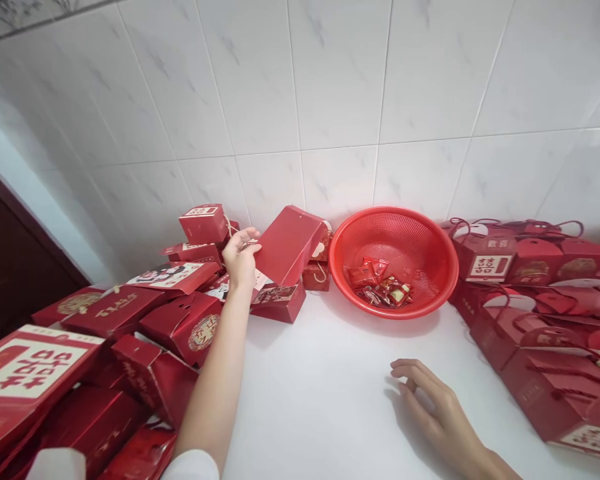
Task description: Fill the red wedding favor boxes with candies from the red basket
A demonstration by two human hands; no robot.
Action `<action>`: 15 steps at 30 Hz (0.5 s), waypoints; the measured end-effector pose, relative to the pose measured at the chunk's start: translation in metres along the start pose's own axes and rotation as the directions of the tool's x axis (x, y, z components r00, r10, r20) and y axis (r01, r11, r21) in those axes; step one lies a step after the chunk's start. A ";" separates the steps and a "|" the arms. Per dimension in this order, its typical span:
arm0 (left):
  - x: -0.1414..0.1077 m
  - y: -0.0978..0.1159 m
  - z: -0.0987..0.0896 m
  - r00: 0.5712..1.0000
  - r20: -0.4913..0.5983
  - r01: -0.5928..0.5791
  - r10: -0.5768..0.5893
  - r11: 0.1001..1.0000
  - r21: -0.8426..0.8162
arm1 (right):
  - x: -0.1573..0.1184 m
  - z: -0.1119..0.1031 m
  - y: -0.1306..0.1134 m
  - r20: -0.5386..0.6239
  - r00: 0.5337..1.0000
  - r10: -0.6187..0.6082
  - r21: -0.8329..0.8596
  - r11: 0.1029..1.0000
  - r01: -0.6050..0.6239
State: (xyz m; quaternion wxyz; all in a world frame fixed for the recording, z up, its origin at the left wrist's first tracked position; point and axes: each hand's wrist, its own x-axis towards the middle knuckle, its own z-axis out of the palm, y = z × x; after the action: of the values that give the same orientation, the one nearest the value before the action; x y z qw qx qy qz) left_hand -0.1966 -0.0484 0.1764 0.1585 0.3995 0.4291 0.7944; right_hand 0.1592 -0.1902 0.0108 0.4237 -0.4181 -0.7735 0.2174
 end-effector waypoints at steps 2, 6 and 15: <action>-0.010 0.007 0.007 0.979 0.168 0.128 -0.117 0.990 -0.058 | -0.001 0.001 0.000 0.005 0.997 0.076 0.028 0.997 -0.076; -0.052 0.000 0.030 0.632 0.662 0.492 -0.402 0.869 0.057 | 0.000 0.004 0.004 0.002 0.976 0.218 0.219 0.952 -0.213; -0.189 -0.093 0.067 -0.234 0.882 0.703 -0.410 0.555 0.445 | 0.000 0.008 0.024 -0.120 0.965 0.232 0.495 0.857 -0.144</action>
State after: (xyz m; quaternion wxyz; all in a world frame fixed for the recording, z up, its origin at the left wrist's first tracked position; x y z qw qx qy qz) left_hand -0.0343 -0.0698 0.0274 0.7797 0.5356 0.2513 0.2048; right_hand 0.1635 -0.1771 -0.0105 0.5574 -0.3907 -0.6099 0.4058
